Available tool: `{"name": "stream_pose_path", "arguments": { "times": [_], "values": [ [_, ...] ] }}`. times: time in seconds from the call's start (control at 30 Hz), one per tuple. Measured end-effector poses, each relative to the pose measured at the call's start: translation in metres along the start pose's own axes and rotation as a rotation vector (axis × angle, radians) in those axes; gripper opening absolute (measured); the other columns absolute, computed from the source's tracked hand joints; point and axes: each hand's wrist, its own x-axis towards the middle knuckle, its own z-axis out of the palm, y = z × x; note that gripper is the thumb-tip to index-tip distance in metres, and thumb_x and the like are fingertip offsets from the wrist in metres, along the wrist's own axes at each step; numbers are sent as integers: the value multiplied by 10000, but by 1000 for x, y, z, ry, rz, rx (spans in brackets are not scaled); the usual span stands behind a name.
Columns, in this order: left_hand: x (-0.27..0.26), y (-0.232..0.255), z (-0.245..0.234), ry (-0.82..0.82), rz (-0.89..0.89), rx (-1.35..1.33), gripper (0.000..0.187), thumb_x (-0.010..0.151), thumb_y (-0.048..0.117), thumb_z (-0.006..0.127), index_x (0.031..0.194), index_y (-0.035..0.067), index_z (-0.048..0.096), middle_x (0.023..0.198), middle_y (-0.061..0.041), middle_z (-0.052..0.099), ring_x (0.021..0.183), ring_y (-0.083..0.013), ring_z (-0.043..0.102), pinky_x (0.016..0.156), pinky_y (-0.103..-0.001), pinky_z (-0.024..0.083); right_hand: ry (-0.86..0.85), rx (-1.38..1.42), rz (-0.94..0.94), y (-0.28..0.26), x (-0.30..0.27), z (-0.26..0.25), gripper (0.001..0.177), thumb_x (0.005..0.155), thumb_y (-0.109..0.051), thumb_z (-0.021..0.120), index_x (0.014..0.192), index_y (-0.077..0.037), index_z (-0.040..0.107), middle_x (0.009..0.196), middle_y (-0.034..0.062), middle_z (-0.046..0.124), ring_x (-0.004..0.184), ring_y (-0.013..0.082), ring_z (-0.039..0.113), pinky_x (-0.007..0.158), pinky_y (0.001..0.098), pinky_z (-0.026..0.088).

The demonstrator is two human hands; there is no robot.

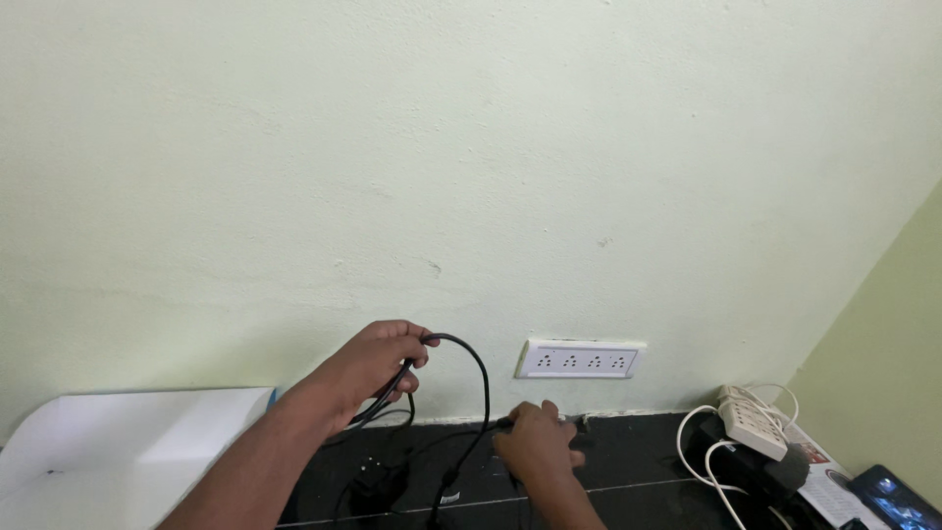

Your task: The person coils a black USB cable and places it into a blue box. They then coil a black power adapter cable and place it into the same box. Finally, they close the box lid.

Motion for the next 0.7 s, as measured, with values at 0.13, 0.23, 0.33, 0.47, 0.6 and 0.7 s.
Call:
{"name": "stream_pose_path", "arguments": {
  "times": [0.13, 0.23, 0.33, 0.47, 0.6, 0.7],
  "values": [
    [-11, 25, -3, 43, 102, -3, 255, 957, 146, 537, 1147, 62, 685, 739, -2, 526, 562, -61, 483, 523, -223, 421, -166, -98, 69, -5, 9, 6, 484, 863, -221, 760, 1338, -200, 670, 1535, 54, 466, 1482, 394, 342, 1155, 706, 305],
    [-23, 38, -6, 57, 143, 3, 245, 945, 132, 549, 1128, 65, 697, 722, -2, 521, 549, -64, 463, 512, -227, 403, -148, 38, -153, -1, 7, 13, 639, 815, -213, 766, 1418, -181, 558, 1466, 109, 550, 1428, 351, 468, 1150, 557, 435],
    [-32, 50, -9, 95, 173, -9, 241, 945, 132, 550, 1124, 54, 691, 726, 19, 518, 541, -64, 464, 503, -228, 405, -152, 267, -427, -3, 0, 8, 841, 790, -173, 786, 1526, -168, 380, 1458, 194, 506, 1403, 350, 482, 1133, 484, 464],
    [-45, 64, -9, 106, 155, 83, 235, 947, 133, 539, 1112, 55, 687, 716, 28, 487, 517, -70, 400, 454, -242, 324, -293, 518, -400, -22, -11, -11, 908, 804, -207, 778, 1570, -229, 291, 1472, 157, 481, 1310, 309, 583, 940, 428, 596],
    [-58, 71, -8, 43, 144, 66, 221, 964, 207, 556, 1072, 61, 683, 648, 33, 427, 471, -64, 341, 421, -227, 243, -280, 633, -401, -30, -13, -22, 756, 817, -294, 761, 1506, -216, 462, 1325, 146, 637, 980, 238, 738, 689, 335, 632],
    [-60, 73, -8, 30, 159, 34, 237, 954, 173, 519, 1078, 60, 686, 621, 39, 407, 456, -61, 325, 409, -229, 232, -314, 596, -514, -31, -3, -15, 584, 821, -287, 757, 1366, -103, 657, 1222, 155, 725, 657, 219, 678, 578, 303, 558]
  ]
}}
